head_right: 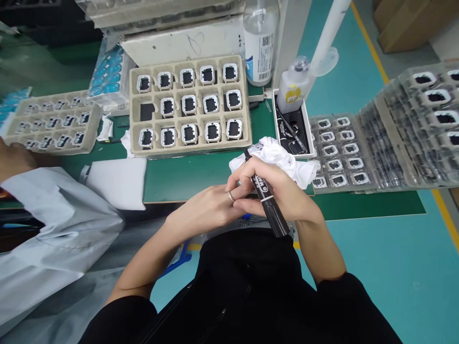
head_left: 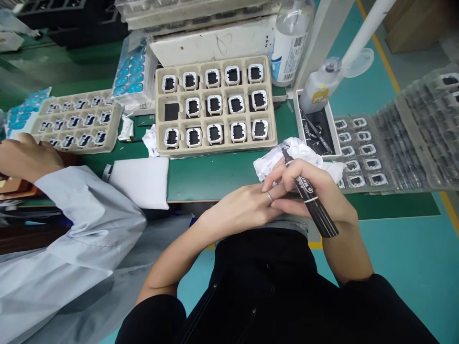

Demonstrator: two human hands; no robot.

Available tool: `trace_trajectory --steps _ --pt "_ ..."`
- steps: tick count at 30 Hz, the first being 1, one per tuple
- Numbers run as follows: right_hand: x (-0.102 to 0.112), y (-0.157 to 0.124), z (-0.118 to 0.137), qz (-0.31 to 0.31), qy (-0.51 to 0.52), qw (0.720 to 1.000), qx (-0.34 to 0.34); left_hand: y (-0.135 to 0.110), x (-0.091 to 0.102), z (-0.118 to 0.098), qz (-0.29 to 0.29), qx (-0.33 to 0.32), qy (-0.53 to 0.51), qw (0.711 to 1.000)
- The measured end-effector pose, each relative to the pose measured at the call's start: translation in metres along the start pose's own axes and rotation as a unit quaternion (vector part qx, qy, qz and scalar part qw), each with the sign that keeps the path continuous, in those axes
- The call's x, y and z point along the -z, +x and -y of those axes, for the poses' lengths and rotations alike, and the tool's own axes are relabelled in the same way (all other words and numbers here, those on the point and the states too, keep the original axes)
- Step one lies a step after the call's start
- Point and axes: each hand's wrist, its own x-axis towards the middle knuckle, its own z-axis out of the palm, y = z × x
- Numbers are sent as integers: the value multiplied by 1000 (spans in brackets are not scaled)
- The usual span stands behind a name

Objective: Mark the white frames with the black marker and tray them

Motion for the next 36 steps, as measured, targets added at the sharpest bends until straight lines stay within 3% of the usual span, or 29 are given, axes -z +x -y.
trace_trajectory --steps 3,7,13,18,22,24,26,30,33,36 --pt "-1 -1 -1 1 -7 1000 25 0 1 -1 5 -26 64 998" --pt "-1 -2 -3 3 14 1000 17 0 -1 -3 28 13 60 998" --pt "-3 -4 -3 -15 11 1000 -13 3 -3 -3 -6 -23 61 998" --pt "0 -2 -5 -17 41 999 11 2 1 -7 19 10 26 999" --pt "-4 -4 -9 -50 14 998 25 -4 -7 -5 22 101 -105 989" --pt "-8 -6 -11 -122 -18 991 45 -8 -16 -1 -33 117 -171 978" --pt "-15 -8 -14 -222 -50 972 64 -13 -29 3 -124 119 -218 961" --pt "-27 -11 -18 -355 -46 930 80 -20 -54 10 -282 193 -349 873" --pt "-35 -15 -24 -388 -42 918 74 -24 -64 12 -312 240 -409 823" --pt "-42 -27 -31 -416 -112 901 56 -24 -65 10 -307 284 -416 807"
